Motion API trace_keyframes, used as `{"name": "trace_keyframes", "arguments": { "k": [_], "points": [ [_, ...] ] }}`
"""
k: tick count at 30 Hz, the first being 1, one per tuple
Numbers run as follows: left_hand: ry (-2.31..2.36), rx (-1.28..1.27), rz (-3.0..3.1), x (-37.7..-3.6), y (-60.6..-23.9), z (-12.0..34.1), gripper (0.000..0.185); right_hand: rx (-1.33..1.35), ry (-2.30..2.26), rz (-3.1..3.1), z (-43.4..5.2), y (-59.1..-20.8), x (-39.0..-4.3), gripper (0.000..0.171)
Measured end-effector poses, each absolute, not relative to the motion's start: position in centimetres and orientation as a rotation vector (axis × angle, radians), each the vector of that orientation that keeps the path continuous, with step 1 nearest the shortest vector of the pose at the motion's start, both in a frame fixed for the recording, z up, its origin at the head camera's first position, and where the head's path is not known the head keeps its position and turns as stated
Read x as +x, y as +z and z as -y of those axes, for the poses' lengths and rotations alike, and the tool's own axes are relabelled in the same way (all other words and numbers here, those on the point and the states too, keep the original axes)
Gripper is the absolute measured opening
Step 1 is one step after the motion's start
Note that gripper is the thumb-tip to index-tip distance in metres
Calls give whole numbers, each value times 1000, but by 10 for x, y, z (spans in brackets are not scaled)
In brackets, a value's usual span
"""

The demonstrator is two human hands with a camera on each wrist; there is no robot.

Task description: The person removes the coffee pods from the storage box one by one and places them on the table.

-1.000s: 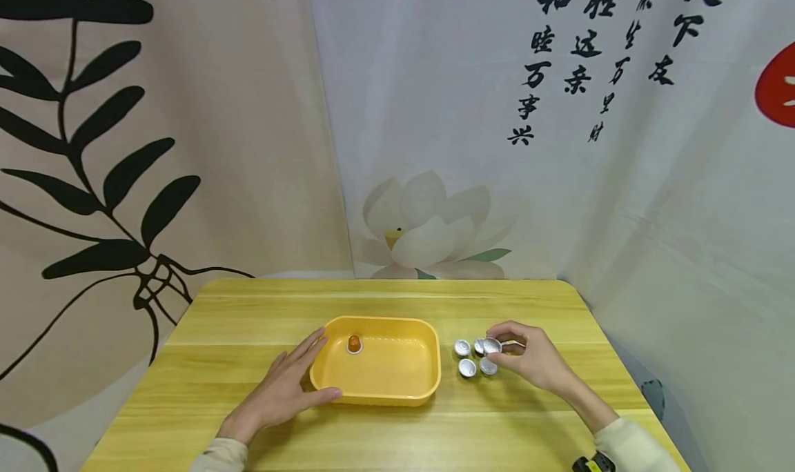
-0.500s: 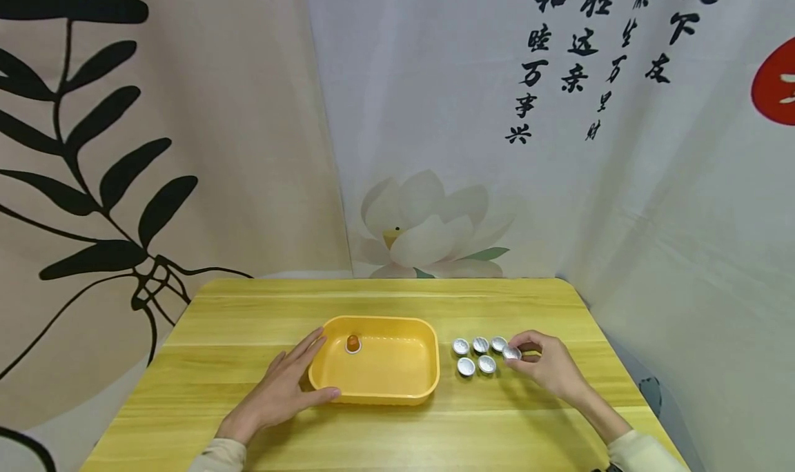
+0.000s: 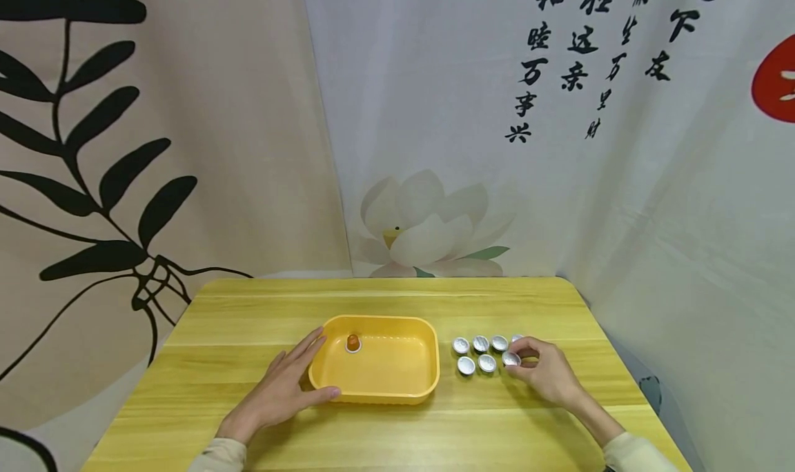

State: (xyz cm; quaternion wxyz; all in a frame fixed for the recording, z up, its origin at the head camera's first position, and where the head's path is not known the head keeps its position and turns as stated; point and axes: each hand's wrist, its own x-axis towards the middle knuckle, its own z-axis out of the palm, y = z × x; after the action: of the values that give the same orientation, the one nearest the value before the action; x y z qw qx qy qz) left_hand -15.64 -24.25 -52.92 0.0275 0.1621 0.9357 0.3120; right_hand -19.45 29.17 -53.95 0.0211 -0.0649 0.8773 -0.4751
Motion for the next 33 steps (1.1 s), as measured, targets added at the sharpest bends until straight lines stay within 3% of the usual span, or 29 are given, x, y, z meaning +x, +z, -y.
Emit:
{"name": "trace_keyframes", "arguments": {
  "k": [33],
  "points": [
    [992,498,-2872,-157,-529,243,113,-178,-1419,-2803,-284,-553,-200,23]
  ]
}}
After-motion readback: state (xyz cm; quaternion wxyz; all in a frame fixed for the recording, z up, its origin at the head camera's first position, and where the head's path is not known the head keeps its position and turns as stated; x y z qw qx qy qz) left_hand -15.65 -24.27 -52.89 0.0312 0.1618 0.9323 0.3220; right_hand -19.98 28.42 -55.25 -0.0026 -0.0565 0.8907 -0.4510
